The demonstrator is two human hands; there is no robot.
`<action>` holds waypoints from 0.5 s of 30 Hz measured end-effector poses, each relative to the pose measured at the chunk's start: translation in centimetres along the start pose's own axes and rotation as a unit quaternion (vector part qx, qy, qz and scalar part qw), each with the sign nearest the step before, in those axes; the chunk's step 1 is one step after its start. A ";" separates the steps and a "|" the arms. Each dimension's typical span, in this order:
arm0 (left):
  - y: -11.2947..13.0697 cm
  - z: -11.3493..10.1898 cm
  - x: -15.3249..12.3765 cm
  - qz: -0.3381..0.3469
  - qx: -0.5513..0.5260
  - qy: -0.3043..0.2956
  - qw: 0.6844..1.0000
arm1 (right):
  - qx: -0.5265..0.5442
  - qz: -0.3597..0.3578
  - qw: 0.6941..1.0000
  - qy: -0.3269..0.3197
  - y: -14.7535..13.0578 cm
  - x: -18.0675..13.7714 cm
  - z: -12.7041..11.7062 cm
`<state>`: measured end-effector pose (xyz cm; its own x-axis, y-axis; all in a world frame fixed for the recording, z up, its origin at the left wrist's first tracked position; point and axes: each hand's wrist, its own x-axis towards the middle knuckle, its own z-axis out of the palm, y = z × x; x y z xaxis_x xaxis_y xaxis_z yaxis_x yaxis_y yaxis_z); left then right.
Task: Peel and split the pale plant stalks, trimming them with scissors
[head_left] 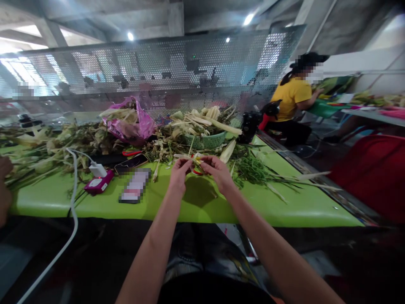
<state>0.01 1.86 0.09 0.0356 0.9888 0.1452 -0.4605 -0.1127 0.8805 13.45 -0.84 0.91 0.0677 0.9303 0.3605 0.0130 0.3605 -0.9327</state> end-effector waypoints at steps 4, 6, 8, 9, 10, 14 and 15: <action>0.2 -0.1 -0.1 -0.002 -0.033 0.012 0.999 | -0.049 -0.017 0.998 -0.023 0.7 -0.2 0.7; 0.2 0.0 -0.2 -0.002 -0.038 0.012 0.999 | -0.074 -0.031 0.997 -0.018 0.8 -0.3 0.8; 0.3 0.0 -0.2 -0.001 -0.036 0.012 0.999 | -0.096 -0.042 0.994 -0.018 0.7 -0.4 0.8; 0.3 -0.1 -0.2 0.000 -0.032 0.012 0.999 | -0.106 -0.045 0.993 -0.023 0.5 -0.5 0.8; 0.4 -0.1 -0.2 0.001 -0.027 0.013 1.000 | -0.114 -0.046 0.992 -0.032 0.3 -0.5 0.7; 0.7 -0.4 -0.1 -0.005 -0.012 0.009 1.000 | -0.128 -0.031 0.988 -0.085 -0.4 -0.6 0.6; 0.7 -0.5 0.0 -0.010 -0.011 0.006 1.000 | -0.129 -0.027 0.987 -0.095 -0.5 -0.6 0.5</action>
<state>-0.72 1.80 0.47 0.0338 0.9919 0.1224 -0.4791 -0.0914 0.8730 12.86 -1.56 1.17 -0.1284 0.9152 0.3821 0.2657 0.4029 -0.8758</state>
